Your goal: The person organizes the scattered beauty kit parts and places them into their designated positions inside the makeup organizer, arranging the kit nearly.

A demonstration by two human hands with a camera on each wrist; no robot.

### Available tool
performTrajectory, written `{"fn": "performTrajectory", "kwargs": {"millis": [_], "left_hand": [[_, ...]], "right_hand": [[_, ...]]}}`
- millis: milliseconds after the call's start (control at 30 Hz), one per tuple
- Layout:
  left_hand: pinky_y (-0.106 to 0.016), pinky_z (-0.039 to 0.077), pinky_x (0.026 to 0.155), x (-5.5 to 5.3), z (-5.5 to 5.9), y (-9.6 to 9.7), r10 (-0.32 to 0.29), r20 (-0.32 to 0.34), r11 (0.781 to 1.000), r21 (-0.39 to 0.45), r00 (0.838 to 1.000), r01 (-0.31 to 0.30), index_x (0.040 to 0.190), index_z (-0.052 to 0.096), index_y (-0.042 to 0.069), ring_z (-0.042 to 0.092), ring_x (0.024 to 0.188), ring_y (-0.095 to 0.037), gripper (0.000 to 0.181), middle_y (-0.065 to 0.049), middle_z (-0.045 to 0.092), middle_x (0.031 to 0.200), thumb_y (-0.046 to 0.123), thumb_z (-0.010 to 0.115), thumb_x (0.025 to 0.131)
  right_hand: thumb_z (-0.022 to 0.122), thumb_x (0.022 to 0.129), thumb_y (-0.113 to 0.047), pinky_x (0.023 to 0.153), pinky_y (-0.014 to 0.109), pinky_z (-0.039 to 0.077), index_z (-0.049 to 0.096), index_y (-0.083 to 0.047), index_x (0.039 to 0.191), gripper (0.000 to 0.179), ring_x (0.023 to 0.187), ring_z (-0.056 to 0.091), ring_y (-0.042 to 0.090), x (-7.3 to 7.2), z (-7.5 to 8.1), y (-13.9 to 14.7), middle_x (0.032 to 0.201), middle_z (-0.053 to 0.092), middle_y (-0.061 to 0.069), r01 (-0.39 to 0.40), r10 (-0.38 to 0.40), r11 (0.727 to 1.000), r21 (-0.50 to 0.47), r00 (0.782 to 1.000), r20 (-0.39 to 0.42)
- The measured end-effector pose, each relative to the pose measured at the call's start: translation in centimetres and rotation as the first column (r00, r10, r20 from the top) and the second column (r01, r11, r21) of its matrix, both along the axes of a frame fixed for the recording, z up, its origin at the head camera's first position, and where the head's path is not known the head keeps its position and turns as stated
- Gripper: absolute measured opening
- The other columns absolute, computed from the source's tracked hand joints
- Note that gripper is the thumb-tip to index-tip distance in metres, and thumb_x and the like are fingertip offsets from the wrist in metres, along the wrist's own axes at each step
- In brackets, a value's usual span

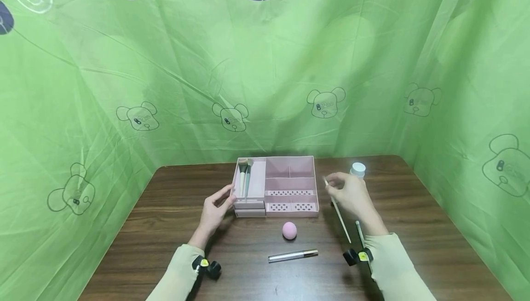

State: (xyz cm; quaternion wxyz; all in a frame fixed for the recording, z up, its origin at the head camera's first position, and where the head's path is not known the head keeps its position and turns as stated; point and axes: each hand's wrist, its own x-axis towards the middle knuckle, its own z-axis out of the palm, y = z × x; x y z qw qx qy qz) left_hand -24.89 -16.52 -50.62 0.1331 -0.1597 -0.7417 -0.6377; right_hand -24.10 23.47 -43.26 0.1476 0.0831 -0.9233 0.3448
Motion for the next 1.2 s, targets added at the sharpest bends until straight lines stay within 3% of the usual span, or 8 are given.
{"fn": "performTrajectory", "kwargs": {"millis": [100, 133, 333, 500, 700, 1200], "left_hand": [[-0.056, 0.047, 0.099, 0.1, 0.1, 0.0, 0.003, -0.015, 1.0, -0.016, 1.0, -0.003, 0.126, 0.064, -0.001, 0.06, 0.115, -0.036, 0.039, -0.014, 0.064, 0.129, 0.013, 0.071, 0.09], [-0.056, 0.047, 0.099, 0.1, 0.1, 0.0, 0.008, -0.018, 1.0, -0.024, 1.0, -0.008, 0.126, 0.064, -0.001, 0.06, 0.115, -0.035, 0.039, -0.014, 0.064, 0.129, 0.013, 0.071, 0.09], [-0.026, 0.053, 0.094, 0.2, 0.3, 0.0, 0.023, -0.021, 0.999, -0.037, 1.0, -0.023, 0.125, 0.064, -0.002, 0.061, 0.115, -0.034, 0.039, -0.016, 0.064, 0.128, 0.011, 0.071, 0.089], [-0.031, 0.054, 0.094, 0.2, 0.3, 0.1, 0.004, -0.008, 1.0, -0.01, 1.0, -0.004, 0.125, 0.062, -0.005, 0.06, 0.115, -0.036, 0.039, -0.02, 0.062, 0.129, 0.008, 0.07, 0.089], [-0.022, 0.053, 0.091, 0.2, 0.4, 0.1, -0.022, 0.03, 0.999, 0.037, 0.999, 0.021, 0.126, 0.062, -0.006, 0.058, 0.116, -0.039, 0.04, -0.02, 0.062, 0.13, 0.008, 0.07, 0.089], [-0.021, 0.051, 0.095, 0.3, 0.9, 0.2, -0.038, 0.133, 0.995, 0.093, 0.99, 0.026, 0.128, 0.061, -0.003, 0.055, 0.119, -0.04, 0.041, -0.021, 0.062, 0.129, 0.007, 0.071, 0.089]], "right_hand": [[0.073, 0.084, -0.013, 0.063, 0.022, 0.049, 0.073, -0.011, 0.1, 0.016, 0.072, 0.068, 0.016, -0.5, 0.0, -0.8, 0.083, 0.074, 0.002, -0.02, 0.02, 1.0, -0.018, 1.0, -0.005], [0.072, 0.084, -0.013, 0.063, 0.022, 0.049, 0.073, -0.01, 0.101, 0.017, 0.073, 0.068, 0.016, -0.7, 0.0, -1.1, 0.084, 0.074, 0.002, -0.025, 0.025, 0.999, -0.028, 1.0, 0.0], [0.071, 0.085, -0.014, 0.059, 0.022, 0.048, 0.073, -0.009, 0.101, 0.017, 0.072, 0.068, 0.015, -1.7, 0.9, -2.9, 0.084, 0.074, 0.004, -0.045, 0.045, 0.998, -0.048, 0.999, -0.002], [0.072, 0.085, -0.018, 0.063, 0.024, 0.05, 0.074, -0.012, 0.1, 0.016, 0.072, 0.069, 0.015, -2.4, 1.6, -4.4, 0.085, 0.075, 0.001, -0.044, 0.043, 0.998, -0.044, 0.999, -0.024], [0.071, 0.085, -0.015, 0.066, 0.027, 0.053, 0.073, -0.012, 0.101, 0.017, 0.076, 0.069, 0.019, -3.5, 2.3, -6.1, 0.085, 0.074, 0.002, -0.085, 0.083, 0.993, -0.086, 0.996, -0.03], [0.072, 0.084, -0.017, 0.066, 0.03, 0.055, 0.074, -0.013, 0.102, 0.019, 0.074, 0.069, 0.017, -5.7, 3.0, -9.3, 0.087, 0.074, 0.001, -0.123, 0.124, 0.983, -0.133, 0.992, -0.001]]}}
